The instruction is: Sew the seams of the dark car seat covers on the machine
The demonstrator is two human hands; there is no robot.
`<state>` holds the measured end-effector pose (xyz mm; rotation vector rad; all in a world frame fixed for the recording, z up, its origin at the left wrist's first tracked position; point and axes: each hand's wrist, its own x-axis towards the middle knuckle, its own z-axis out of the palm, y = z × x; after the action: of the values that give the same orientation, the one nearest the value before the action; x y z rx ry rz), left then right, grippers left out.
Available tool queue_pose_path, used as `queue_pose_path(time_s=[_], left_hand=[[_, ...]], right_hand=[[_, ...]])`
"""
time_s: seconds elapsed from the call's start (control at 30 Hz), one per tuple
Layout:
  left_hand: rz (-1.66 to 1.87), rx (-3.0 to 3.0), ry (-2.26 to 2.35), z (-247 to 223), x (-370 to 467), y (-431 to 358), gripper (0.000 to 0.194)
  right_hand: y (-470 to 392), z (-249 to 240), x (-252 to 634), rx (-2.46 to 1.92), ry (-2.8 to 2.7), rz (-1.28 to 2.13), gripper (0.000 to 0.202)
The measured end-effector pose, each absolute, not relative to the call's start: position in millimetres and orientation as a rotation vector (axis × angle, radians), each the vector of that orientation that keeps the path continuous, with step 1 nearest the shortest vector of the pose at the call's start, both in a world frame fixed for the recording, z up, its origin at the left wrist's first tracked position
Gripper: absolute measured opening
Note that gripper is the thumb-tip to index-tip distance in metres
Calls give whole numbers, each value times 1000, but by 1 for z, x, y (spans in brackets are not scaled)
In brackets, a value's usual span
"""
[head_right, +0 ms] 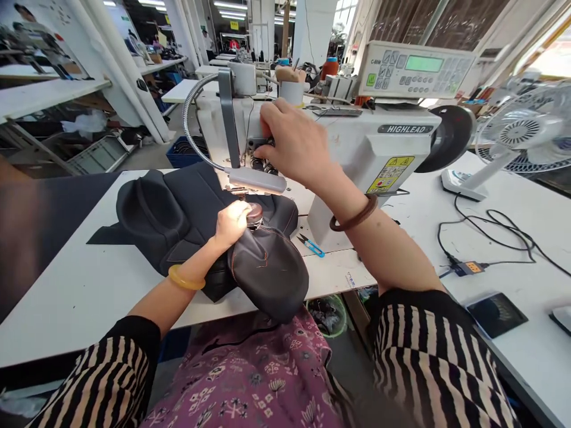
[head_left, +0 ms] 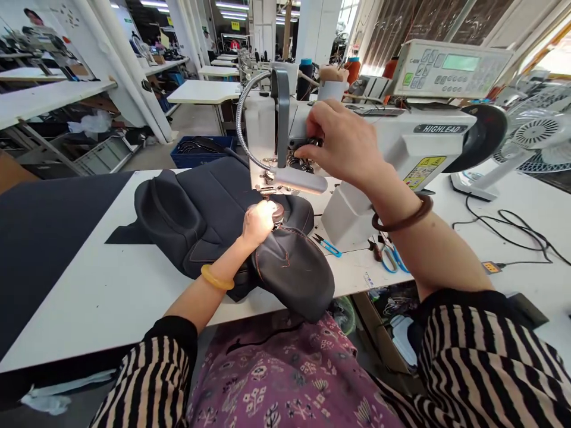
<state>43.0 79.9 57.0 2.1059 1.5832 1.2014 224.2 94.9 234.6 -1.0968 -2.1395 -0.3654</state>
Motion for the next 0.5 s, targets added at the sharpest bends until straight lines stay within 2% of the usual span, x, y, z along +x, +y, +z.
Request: queue_pose_path(time_s=[0.13,0.27,0.33,0.43,0.5], left_hand=[[1185,1718,1390,43,53,40,15],[1040,1463,1252,29,47,-6,23],[1020,1389,1260,27,34,-14,23],[1040,1356,1316,27,8,-9,20],[1066,1360,1361,29,-6,-1,18]], right_hand=[[81,245,215,-1458,-2161,-334,30],[68,239,227,-1316,-2147,-273,28],[61,212,240,-1133,-1953,-257,21],[53,142,250,-903,-1633,-265,31],[61,93,247,-1010,-1880,-1,32]])
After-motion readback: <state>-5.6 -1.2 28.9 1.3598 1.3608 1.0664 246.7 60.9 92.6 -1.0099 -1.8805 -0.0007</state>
